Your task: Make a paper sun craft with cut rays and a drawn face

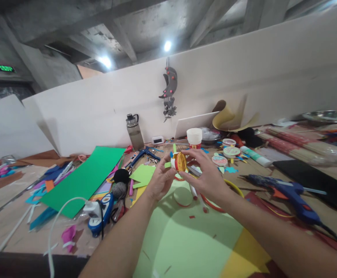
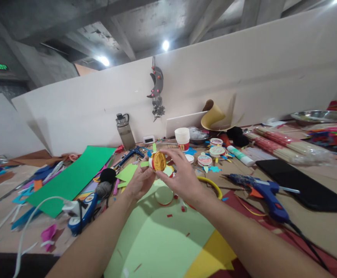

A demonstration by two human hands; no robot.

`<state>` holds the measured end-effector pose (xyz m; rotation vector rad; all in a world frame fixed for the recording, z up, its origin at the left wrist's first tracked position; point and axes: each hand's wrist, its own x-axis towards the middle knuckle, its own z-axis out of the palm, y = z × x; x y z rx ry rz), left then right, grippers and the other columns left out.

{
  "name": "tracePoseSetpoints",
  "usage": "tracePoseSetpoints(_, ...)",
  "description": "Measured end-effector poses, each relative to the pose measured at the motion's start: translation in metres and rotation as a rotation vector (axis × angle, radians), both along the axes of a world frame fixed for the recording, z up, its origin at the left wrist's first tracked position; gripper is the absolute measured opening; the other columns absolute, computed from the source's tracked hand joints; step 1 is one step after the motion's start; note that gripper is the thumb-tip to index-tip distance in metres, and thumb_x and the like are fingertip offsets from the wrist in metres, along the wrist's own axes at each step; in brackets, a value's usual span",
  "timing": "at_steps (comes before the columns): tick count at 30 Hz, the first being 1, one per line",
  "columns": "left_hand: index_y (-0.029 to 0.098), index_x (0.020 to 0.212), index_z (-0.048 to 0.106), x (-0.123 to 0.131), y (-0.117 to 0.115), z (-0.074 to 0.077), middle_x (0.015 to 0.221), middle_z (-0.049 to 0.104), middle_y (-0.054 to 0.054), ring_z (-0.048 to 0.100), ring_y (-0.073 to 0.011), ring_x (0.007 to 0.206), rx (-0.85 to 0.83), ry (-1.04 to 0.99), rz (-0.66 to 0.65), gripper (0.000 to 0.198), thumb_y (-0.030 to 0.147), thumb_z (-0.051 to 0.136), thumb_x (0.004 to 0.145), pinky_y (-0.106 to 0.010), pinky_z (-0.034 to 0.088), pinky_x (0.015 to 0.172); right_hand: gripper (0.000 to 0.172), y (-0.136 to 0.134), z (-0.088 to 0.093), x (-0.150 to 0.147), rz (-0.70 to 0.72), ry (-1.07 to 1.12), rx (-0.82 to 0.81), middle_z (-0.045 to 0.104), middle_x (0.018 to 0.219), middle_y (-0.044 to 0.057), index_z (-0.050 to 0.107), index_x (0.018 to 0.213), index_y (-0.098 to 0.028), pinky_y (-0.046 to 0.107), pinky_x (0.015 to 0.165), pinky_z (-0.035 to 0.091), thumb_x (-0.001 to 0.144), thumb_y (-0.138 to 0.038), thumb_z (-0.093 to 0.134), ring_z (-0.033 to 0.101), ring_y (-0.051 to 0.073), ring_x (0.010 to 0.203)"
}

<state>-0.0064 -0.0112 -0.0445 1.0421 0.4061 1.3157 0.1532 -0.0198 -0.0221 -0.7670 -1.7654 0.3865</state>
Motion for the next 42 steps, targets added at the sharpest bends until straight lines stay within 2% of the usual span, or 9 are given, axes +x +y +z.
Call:
tracePoseSetpoints(9, 0.023, 0.107, 0.059, -0.0018, 0.0041, -0.0044, 0.092, 0.071, -0.003, 0.065, -0.0171, 0.087, -0.022, 0.013, -0.013, 0.048, 0.025, 0.080, 0.064, -0.032, 0.042, 0.087, 0.044, 0.0020, -0.0028, 0.0009, -0.005, -0.015, 0.001, 0.052, 0.119, 0.008, 0.053, 0.118, -0.026, 0.038, 0.083, 0.055, 0.077, -0.027, 0.068, 0.055, 0.022, 0.106)
tracePoseSetpoints(15, 0.017, 0.094, 0.061, -0.0036, 0.0063, -0.0074, 0.090, 0.070, -0.005, 0.064, -0.0175, 0.083, -0.063, 0.053, -0.024, 0.040, 0.030, 0.081, 0.062, -0.034, 0.044, 0.084, 0.042, 0.0032, -0.0028, 0.0009, -0.007, -0.022, 0.002, 0.053, 0.118, 0.009, 0.054, 0.117, -0.026, 0.040, 0.082, 0.055, 0.077, -0.029, 0.068, 0.055, 0.024, 0.108)
tracePoseSetpoints(20, 0.017, 0.073, 0.054, -0.0017, 0.0071, -0.0108, 0.081, 0.068, -0.002, 0.064, -0.0159, 0.082, -0.105, -0.015, 0.090, 0.036, 0.028, 0.084, 0.057, -0.032, 0.046, 0.082, 0.045, 0.0029, -0.0010, 0.0016, -0.032, -0.034, -0.001, 0.051, 0.119, 0.009, 0.053, 0.119, -0.027, 0.041, 0.082, 0.055, 0.077, -0.030, 0.068, 0.054, 0.025, 0.109)
tracePoseSetpoints(23, 0.017, 0.067, 0.049, -0.0002, 0.0065, -0.0103, 0.080, 0.068, -0.001, 0.064, -0.0151, 0.083, -0.106, -0.031, 0.119, 0.038, 0.027, 0.084, 0.057, -0.030, 0.048, 0.078, 0.046, 0.0014, 0.0007, 0.0025, -0.064, -0.044, 0.053, 0.051, 0.119, 0.009, 0.052, 0.120, -0.028, 0.044, 0.088, 0.051, 0.077, -0.031, 0.069, 0.050, 0.026, 0.114)
tracePoseSetpoints(26, 0.016, 0.066, 0.048, 0.0007, 0.0062, -0.0087, 0.085, 0.068, -0.002, 0.064, -0.0145, 0.082, -0.099, -0.043, 0.112, 0.038, 0.026, 0.084, 0.057, -0.029, 0.048, 0.076, 0.039, 0.0008, 0.0001, 0.0032, -0.100, -0.072, 0.136, 0.052, 0.115, 0.009, 0.057, 0.115, -0.027, 0.045, 0.092, 0.047, 0.078, -0.031, 0.068, 0.050, 0.026, 0.111)
tracePoseSetpoints(31, 0.016, 0.066, 0.049, 0.0007, 0.0061, -0.0075, 0.084, 0.066, -0.002, 0.063, -0.0149, 0.083, -0.108, -0.061, 0.108, 0.037, 0.024, 0.084, 0.057, -0.030, 0.047, 0.078, 0.026, 0.0043, -0.0066, 0.0023, -0.093, -0.116, 0.242, 0.055, 0.108, 0.007, 0.062, 0.107, -0.028, 0.043, 0.088, 0.047, 0.081, -0.026, 0.065, 0.053, 0.023, 0.104)
tracePoseSetpoints(37, 0.016, 0.079, 0.058, -0.0017, 0.0060, -0.0057, 0.090, 0.067, -0.004, 0.062, -0.0134, 0.079, -0.104, 0.010, 0.063, 0.036, 0.027, 0.084, 0.057, -0.028, 0.045, 0.074, 0.025, 0.0058, -0.0078, 0.0008, -0.102, -0.140, 0.247, 0.057, 0.107, 0.008, 0.063, 0.106, -0.027, 0.043, 0.087, 0.047, 0.081, -0.026, 0.065, 0.054, 0.023, 0.102)
tracePoseSetpoints(42, 0.017, 0.077, 0.056, -0.0018, 0.0073, -0.0075, 0.089, 0.067, -0.002, 0.062, -0.0152, 0.083, -0.117, -0.007, 0.110, 0.036, 0.030, 0.084, 0.058, -0.030, 0.047, 0.077, 0.027, 0.0033, -0.0059, 0.0020, -0.109, -0.137, 0.200, 0.056, 0.108, 0.007, 0.063, 0.109, -0.029, 0.045, 0.088, 0.046, 0.082, -0.029, 0.063, 0.054, 0.024, 0.103)
